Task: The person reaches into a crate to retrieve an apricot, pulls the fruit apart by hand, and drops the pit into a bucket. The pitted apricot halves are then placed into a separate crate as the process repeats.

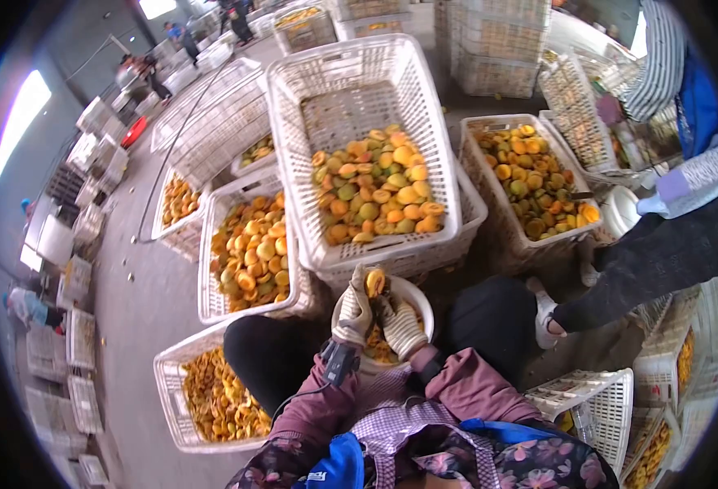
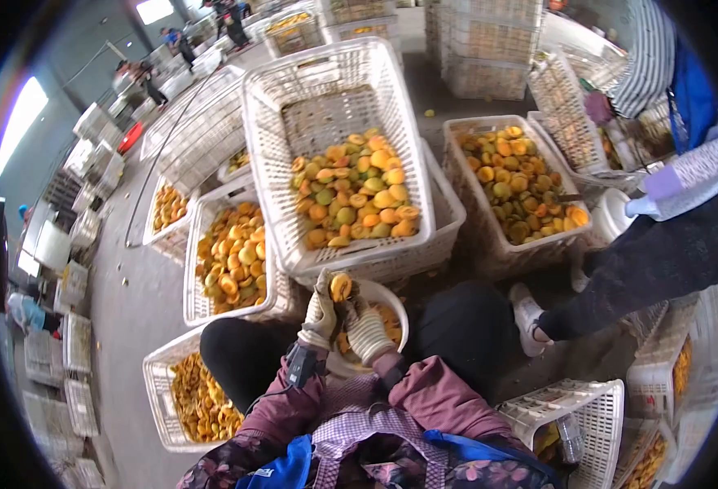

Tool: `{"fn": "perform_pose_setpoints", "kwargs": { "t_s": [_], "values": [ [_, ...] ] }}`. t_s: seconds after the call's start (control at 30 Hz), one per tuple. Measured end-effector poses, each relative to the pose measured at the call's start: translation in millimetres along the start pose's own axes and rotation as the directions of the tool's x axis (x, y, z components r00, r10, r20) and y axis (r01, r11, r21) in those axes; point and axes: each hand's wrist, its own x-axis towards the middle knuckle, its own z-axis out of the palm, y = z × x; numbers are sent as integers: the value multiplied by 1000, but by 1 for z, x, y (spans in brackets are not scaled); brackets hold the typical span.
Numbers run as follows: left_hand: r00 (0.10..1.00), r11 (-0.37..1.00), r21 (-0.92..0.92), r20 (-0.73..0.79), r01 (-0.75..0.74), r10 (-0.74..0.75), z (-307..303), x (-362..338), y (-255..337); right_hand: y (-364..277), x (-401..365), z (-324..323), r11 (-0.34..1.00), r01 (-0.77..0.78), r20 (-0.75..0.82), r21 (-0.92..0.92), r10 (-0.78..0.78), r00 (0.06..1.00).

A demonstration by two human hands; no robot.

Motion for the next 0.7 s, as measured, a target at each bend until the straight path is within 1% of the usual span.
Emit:
{"fn": "perform_pose_setpoints", "kwargs": {
  "t_s": [0.03, 0.07, 0.1, 0.17, 0.2, 0.23, 0.27, 0.3, 0.37, 0.4, 0.43, 0.47, 0.5, 0.53, 0.57, 0.6, 0.63, 0.67, 0.7],
  "values": [
    [996, 999, 10, -74, -51, 52, -4, -1, -13, -8, -2, -3, 995, 16, 19, -93, -14, 1000],
    [984, 995, 24, -141, -102, 104, -7, -1, -20, -20, -4, -5, 1000, -8, -9, -8, 8, 1000],
    [967, 987, 41, -201, -152, 157, -12, -2, -25, -19, -7, -3, 999, 14, -23, -38, -15, 1000],
    [972, 980, -172, -196, 96, -130, -22, 0, -26, -32, -7, -12, 966, -45, 89, -256, 70, 994],
    [972, 981, -168, -195, 96, -129, -22, -2, -29, -31, -7, -11, 967, -45, 87, -253, 69, 994],
    [977, 998, -2, -205, -55, 54, -20, -6, -33, -30, -7, -9, 966, -103, 80, -238, 125, 989],
    [955, 965, 161, -183, -205, 233, -17, -9, -32, -29, -8, -8, 961, -162, 72, -224, 182, 981],
    [956, 966, 161, -178, -203, 231, -16, -12, -30, -26, -8, -7, 961, -166, 67, -223, 184, 981],
    [915, 863, 370, -75, -344, 397, -12, -18, -23, -27, -8, -6, 990, -139, 87, 25, 136, 987],
    [917, 864, 372, -73, -340, 393, -13, -18, -20, -31, -10, -7, 989, -143, 85, 28, 140, 986],
    [970, 964, 155, -82, -214, 228, -15, -16, -16, -36, -13, -10, 931, -248, 173, 267, 207, 963],
    [988, 989, 45, -66, -140, 142, -13, -15, -9, -42, -14, -13, 805, -351, 272, 479, 245, 931],
    [997, 996, -63, -49, -59, 56, -11, -15, -2, -41, -13, -15, 801, -353, 269, 483, 248, 931],
    [999, 972, -237, -40, 9, -19, -8, -16, 4, -37, -14, -20, 685, -530, 424, 500, 340, 839],
    [996, 912, -402, -17, 77, -92, -5, -17, 7, -36, -13, -24, 546, -687, 571, 481, 400, 717],
    [997, 995, -88, -58, -56, 51, -4, -14, 5, -41, -13, -23, 550, -671, 548, 496, 401, 734],
    [998, 995, -83, -49, -46, 42, -3, -16, 6, -29, -13, -14, 542, -672, 543, 505, 405, 735],
    [993, 983, -160, -69, 86, -98, 3, -20, 18, -7, -13, 1, 882, -421, 339, 211, 338, 878],
    [969, 948, -239, -80, 209, -233, 7, -21, 27, -1, -14, 6, 974, -115, 189, -196, 152, 970]
  ]
}}
